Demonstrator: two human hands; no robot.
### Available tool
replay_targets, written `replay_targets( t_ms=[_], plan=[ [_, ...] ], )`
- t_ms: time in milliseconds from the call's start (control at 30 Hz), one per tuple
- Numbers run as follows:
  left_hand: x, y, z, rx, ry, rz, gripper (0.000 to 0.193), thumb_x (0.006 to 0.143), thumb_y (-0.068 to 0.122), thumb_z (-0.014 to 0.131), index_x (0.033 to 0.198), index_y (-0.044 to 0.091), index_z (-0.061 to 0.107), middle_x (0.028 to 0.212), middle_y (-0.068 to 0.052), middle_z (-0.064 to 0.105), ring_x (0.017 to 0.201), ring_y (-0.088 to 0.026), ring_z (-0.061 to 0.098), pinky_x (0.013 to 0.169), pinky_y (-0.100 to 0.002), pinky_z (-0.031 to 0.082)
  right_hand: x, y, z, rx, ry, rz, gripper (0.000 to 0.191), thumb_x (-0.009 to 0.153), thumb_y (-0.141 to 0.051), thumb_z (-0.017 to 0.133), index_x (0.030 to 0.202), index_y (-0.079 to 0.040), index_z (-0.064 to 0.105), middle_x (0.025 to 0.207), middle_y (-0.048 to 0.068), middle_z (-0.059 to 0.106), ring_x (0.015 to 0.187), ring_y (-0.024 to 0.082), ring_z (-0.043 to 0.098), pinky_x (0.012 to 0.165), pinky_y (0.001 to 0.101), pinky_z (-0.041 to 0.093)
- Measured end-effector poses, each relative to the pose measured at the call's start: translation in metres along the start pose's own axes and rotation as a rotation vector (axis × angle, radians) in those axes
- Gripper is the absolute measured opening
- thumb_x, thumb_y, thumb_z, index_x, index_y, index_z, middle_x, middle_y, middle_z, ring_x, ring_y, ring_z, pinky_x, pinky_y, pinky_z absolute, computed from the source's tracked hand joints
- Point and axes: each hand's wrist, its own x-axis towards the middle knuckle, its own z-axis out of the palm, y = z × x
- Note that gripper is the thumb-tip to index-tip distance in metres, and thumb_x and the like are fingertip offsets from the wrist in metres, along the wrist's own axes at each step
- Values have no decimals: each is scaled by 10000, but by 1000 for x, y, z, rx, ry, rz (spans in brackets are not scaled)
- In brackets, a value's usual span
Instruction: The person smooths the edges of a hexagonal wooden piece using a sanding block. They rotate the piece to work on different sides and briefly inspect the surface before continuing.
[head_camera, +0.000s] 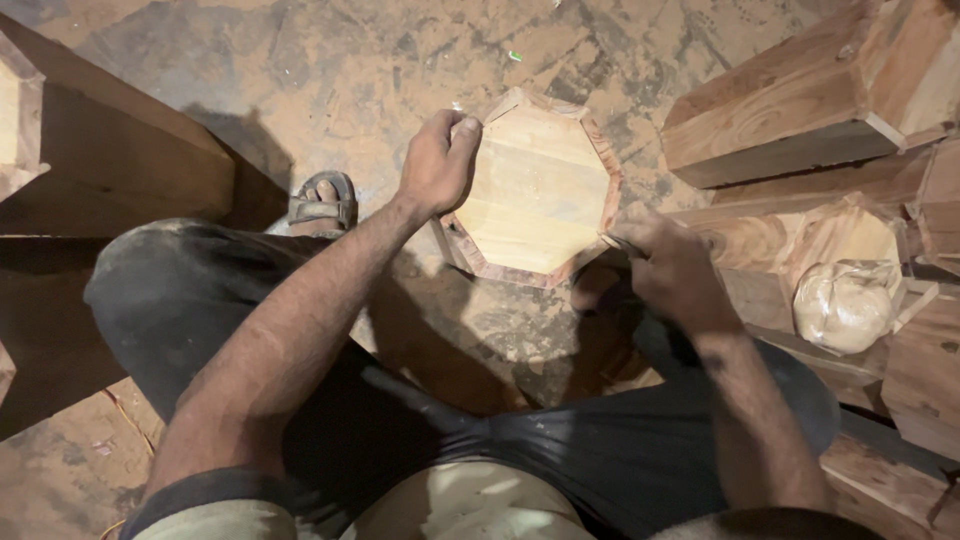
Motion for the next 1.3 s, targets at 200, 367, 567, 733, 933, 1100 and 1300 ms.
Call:
replay_targets(
  t_ms=[200,367,567,733,933,1100,1300],
  plan=[
    [0,6,0,10,9,1,487,1005,426,522,1214,3,645,1094,-239,702,1039,-359,684,918,-440,513,19,3,-23,126,196,-448,285,834,109,615,1071,-10,721,1121,162,720,1068,336,695,936,428,569],
    [-18,33,-1,216,93,-98,529,1001,408,556,1355,15,540,1281,-247,603,1207,-391,574,1025,-480,440,36,-4,-26,146,191,-694,248,782,-19,733,1029,-33,718,1067,107,728,1084,318,691,958,431,530],
    [-78,32,15,177,205,-9,657,972,304,618,1459,-66,376,1400,-295,474,1299,-437,460,1080,-519,355,33,-8,-15,-116,86,-505,143,766,-89,714,904,-91,752,988,61,757,1066,270,670,923,412,538],
    [-55,13,21,-6,294,107,427,1084,239,523,1428,-15,515,1345,-262,614,1260,-419,596,1095,-465,471,27,2,-20,-172,-68,-262,275,769,0,658,949,-145,807,952,43,760,942,249,686,870,378,560],
    [-22,15,6,2,232,112,413,1019,247,597,1338,-16,595,1219,-274,679,1163,-439,649,979,-469,519,36,2,-41,141,56,-536,175,817,-122,748,991,-104,747,1000,45,749,958,254,714,879,373,554],
    [4,15,-27,81,47,228,382,1011,255,618,1300,4,630,1175,-266,703,1135,-428,668,941,-455,537,28,-21,-33,227,-20,-488,303,708,-61,742,1011,-54,756,1022,99,756,993,291,705,895,412,540],
    [15,8,-48,106,-72,239,404,1014,304,604,1310,30,632,1136,-240,724,1097,-399,697,915,-440,546,45,-37,3,236,-68,-613,349,713,-11,619,1040,-52,733,1011,90,741,961,297,717,866,384,566]
  ],
)
